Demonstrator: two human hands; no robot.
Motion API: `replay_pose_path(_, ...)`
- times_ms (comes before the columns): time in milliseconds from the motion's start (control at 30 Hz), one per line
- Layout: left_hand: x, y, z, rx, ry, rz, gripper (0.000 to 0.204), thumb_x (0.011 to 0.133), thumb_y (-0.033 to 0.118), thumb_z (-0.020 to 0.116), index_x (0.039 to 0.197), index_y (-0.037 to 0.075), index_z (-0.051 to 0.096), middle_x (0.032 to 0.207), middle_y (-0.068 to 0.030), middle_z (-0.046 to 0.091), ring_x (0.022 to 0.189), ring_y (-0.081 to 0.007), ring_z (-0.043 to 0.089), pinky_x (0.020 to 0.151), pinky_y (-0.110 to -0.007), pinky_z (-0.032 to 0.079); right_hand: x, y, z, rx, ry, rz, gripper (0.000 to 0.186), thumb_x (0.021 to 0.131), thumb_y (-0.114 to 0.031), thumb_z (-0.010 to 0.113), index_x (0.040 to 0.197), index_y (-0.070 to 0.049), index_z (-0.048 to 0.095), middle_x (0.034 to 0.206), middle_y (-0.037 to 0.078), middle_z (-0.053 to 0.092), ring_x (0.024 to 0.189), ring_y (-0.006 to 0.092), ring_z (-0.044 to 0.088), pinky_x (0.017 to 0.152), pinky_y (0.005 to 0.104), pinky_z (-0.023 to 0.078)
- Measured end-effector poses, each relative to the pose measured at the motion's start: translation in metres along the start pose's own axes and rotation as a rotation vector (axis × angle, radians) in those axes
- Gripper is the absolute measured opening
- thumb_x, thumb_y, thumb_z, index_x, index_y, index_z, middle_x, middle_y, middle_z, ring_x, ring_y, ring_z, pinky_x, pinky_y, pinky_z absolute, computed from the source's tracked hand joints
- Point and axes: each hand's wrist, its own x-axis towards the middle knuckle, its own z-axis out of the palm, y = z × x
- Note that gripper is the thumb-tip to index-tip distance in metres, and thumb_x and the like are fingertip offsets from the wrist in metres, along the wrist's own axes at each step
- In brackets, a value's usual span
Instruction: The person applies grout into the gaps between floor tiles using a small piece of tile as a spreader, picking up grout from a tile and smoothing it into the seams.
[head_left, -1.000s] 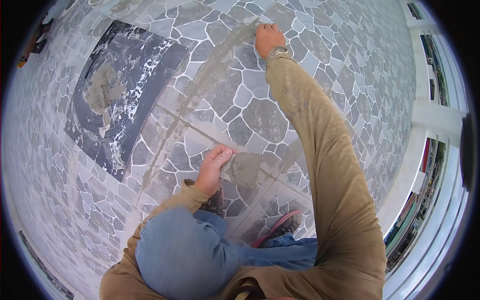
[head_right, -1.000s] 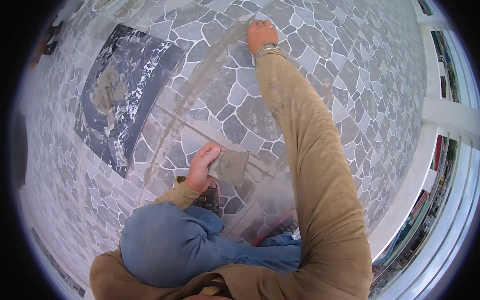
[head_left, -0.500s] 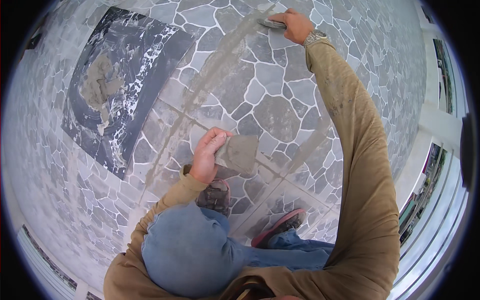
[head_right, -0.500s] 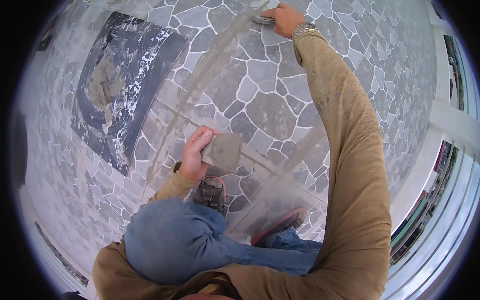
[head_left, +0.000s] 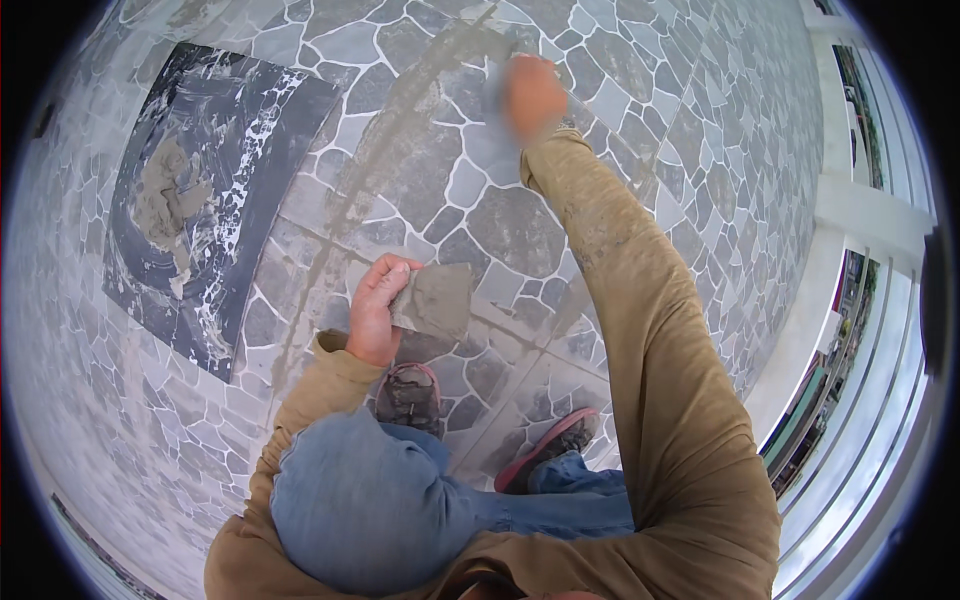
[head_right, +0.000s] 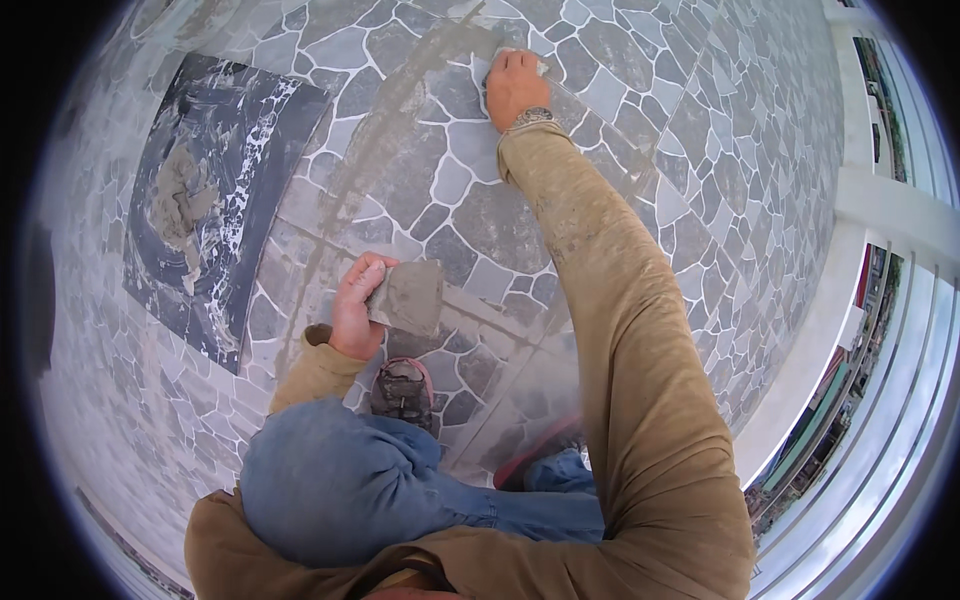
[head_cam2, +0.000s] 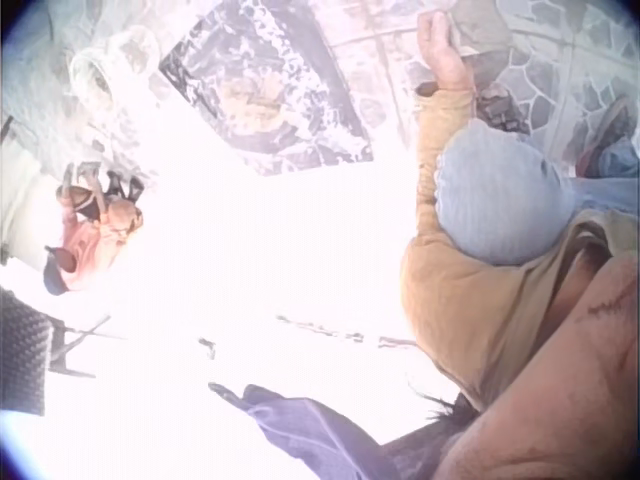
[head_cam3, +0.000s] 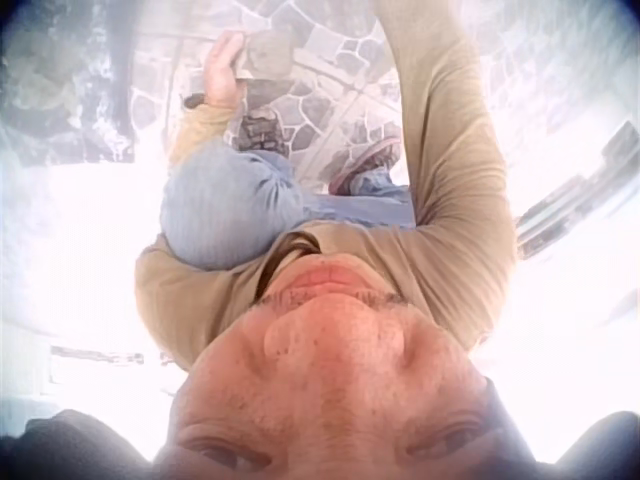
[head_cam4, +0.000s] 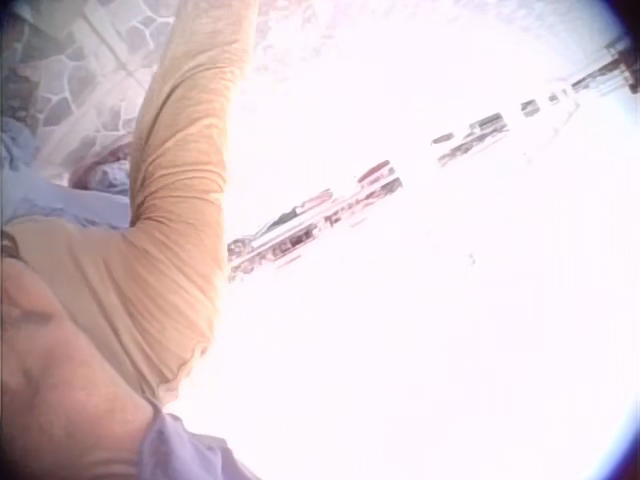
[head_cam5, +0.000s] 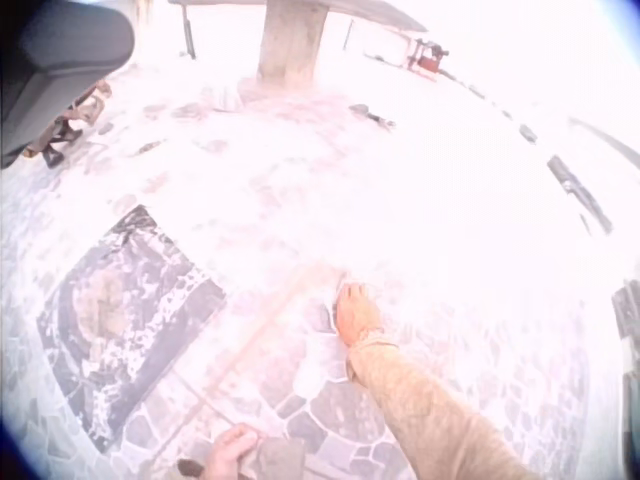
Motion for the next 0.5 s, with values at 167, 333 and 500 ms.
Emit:
replay_pose_path(167,-0.003,0.015,-0.004,0.088,0.022,0.052,0.019,0.104,0.02,0.049,0.106,0.006,0.061,0.096,-0.0051,0.068,0.085,-0.0128,0.066,0.076,-0.03,0.054,0.002,-0.049,-0.064,0.145,-0.354,-0.103,0.038,0.083,-0.01,0.06,0.12,-0.01,0.065,0.12,0.015,0.066,0.112,0.032,0.06,0.086,0.0493,0.057)
replay_pose_path(333,-0.001,0.007,0.002,0.091,-0.026,0.012,0.018,0.104,0.021,0.049,0.107,0.007,0.06,0.098,-0.0048,0.067,0.086,-0.0125,0.066,0.076,-0.029,0.053,0.073,0.017,-0.052,0.192,-0.223,-0.305,0.045,0.081,-0.008,0.063,0.122,-0.022,0.07,0.119,0.014,0.067,0.108,0.0317,0.064,0.089,0.0454,0.057)
replay_pose_path(500,-0.015,0.005,0.002,0.091,0.032,0.007,0.018,0.103,0.022,0.049,0.107,0.008,0.061,0.099,-0.0044,0.067,0.09,-0.0131,0.065,0.079,-0.03,0.053,0.087,0.031,-0.052,0.155,-0.503,-0.296,0.062,0.077,0.003,0.061,0.13,-0.029,0.066,0.118,0.013,0.065,0.11,0.0357,0.065,0.093,0.0437,0.054)
